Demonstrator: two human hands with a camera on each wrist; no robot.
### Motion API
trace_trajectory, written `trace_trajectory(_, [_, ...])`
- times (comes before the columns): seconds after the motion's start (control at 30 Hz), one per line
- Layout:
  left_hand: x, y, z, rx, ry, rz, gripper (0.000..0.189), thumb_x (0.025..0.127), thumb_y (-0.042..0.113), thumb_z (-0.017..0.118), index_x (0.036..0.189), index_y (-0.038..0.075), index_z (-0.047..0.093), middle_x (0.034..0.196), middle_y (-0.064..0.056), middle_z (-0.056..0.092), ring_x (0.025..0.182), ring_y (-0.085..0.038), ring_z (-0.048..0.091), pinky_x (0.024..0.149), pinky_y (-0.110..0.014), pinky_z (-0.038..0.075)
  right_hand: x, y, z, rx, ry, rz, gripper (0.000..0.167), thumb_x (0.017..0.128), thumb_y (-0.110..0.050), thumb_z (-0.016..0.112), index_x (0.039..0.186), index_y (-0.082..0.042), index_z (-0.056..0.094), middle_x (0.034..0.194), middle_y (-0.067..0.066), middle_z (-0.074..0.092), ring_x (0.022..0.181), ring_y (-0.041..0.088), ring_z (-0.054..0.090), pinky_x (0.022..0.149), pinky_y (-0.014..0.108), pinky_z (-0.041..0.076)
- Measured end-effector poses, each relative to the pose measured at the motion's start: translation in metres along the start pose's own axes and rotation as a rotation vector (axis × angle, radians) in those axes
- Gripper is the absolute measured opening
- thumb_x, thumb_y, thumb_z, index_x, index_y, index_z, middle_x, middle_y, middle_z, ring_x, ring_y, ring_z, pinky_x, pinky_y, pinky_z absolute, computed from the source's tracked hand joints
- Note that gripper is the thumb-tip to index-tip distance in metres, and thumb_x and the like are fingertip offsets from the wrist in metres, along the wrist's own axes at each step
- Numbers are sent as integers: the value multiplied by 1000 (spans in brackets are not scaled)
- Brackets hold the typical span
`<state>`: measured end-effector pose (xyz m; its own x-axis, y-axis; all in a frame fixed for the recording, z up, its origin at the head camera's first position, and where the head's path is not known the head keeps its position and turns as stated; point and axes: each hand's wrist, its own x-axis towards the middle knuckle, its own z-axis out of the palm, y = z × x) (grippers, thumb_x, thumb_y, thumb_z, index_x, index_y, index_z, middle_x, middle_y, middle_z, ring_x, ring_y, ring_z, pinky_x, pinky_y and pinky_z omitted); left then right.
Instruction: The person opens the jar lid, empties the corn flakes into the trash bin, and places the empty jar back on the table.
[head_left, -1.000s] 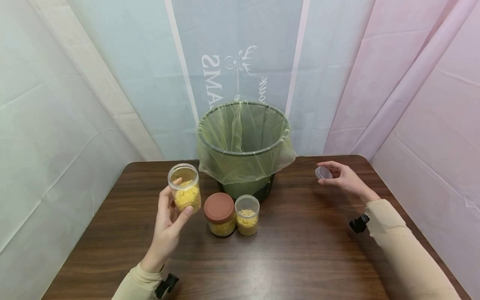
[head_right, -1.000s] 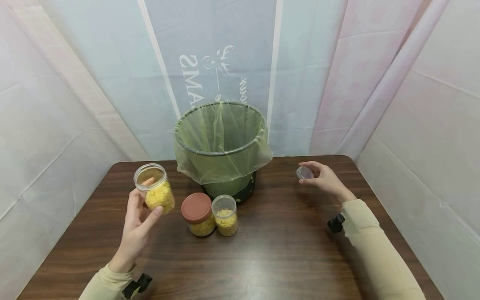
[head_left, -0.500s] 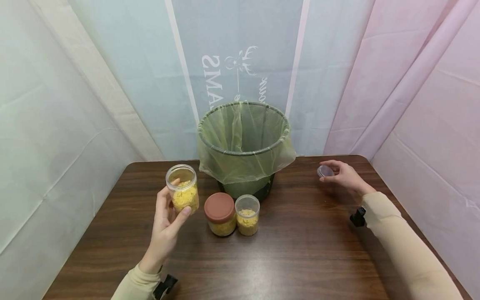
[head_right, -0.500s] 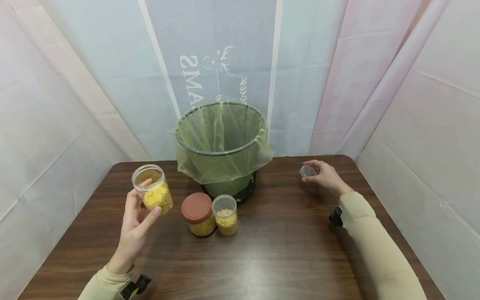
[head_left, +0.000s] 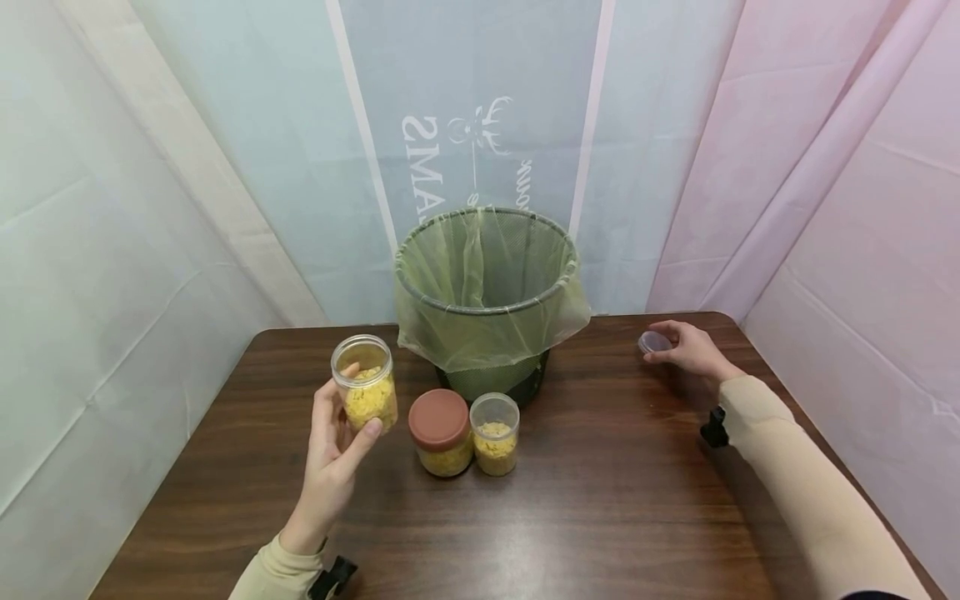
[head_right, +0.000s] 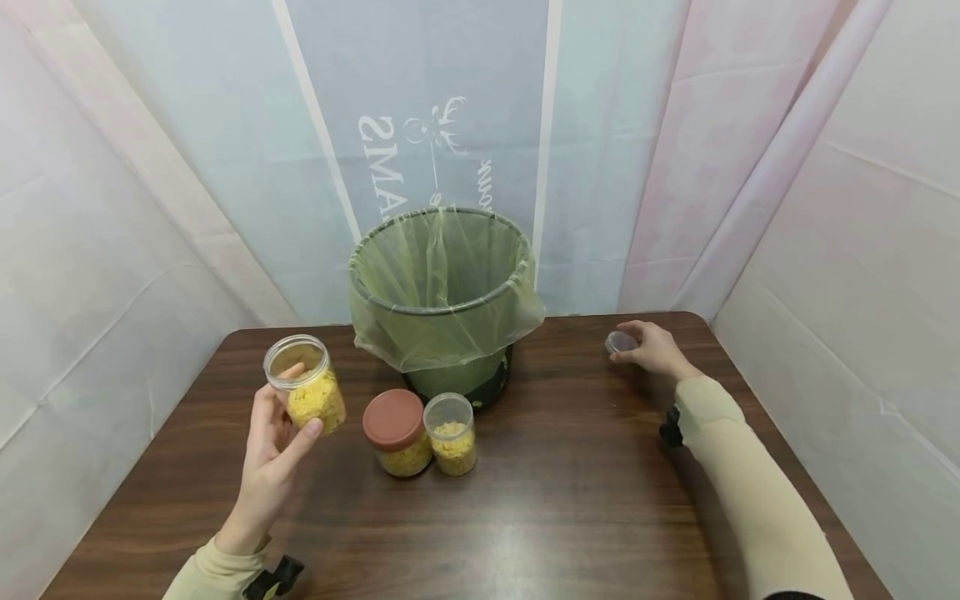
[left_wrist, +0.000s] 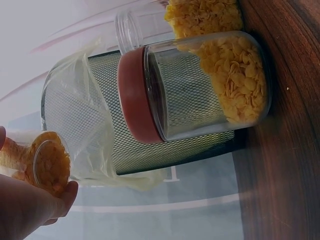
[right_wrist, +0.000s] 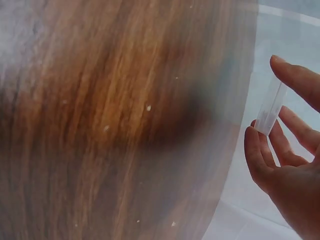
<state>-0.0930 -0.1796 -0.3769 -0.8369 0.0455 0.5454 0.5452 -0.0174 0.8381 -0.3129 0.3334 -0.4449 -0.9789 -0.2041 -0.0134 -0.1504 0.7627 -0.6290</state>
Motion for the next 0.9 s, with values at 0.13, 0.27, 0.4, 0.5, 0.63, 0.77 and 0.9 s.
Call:
trace_trajectory(0.13, [-1, 0, 0, -7, -3, -2, 61, 90, -15, 46, 144, -2, 20, 136, -12, 37, 119, -15, 45, 92, -22, 48, 5, 4, 0, -46, -1, -1, 69, 81, -26, 75, 136, 3, 45, 135, 31, 46, 123, 46, 43, 98, 58, 36])
trace_trajectory(0.27, [-2, 0, 0, -18, -12, 4, 61, 90, -16, 45, 144, -3, 20, 136, -12, 36, 119, -15, 46, 90, -22, 49, 9, 9, 0, -84, 7, -6, 69, 81, -27, 75, 135, 5, 46, 131, 32, 48, 118, 46, 46, 94, 57, 39])
trace_trajectory(0.4, [-2, 0, 0, -3, -13, 5, 61, 90, -15, 46, 144, -4, 19, 136, -11, 37, 119, -14, 45, 91, -22, 48, 13, 14, 0, -133, 20, -24, 69, 80, -28, 76, 132, 6, 47, 127, 32, 51, 113, 45, 49, 91, 57, 40])
trace_trajectory(0.5, [-2, 0, 0, 11, -9, 5, 60, 91, -13, 47, 144, -5, 19, 136, -10, 37, 119, -14, 45, 92, -21, 47, 15, 16, 0, -164, 39, -42, 68, 79, -28, 76, 131, 7, 48, 124, 33, 53, 110, 45, 51, 89, 56, 41])
trace_trajectory(0.63, [-1, 0, 0, 14, -8, 5, 60, 91, -13, 47, 144, -3, 20, 137, -11, 36, 120, -15, 44, 92, -21, 46, 17, 20, 0, -178, 87, -40, 69, 78, -27, 77, 129, 9, 48, 119, 34, 55, 105, 45, 53, 87, 56, 42])
trace_trajectory(0.77, [-1, 0, 0, 13, -13, -6, 61, 91, -14, 46, 145, -1, 20, 137, -12, 36, 120, -15, 45, 93, -21, 47, 19, 21, 0, -183, 114, -20, 70, 77, -27, 78, 128, 9, 47, 115, 34, 57, 101, 44, 54, 85, 54, 43])
trace_trajectory(0.9, [0, -1, 1, 8, -21, -8, 61, 91, -14, 46, 144, -2, 19, 138, -12, 35, 121, -15, 45, 93, -22, 47, 20, 22, 0, -192, 115, -13, 69, 77, -25, 78, 127, 10, 47, 112, 34, 57, 98, 43, 55, 83, 53, 43])
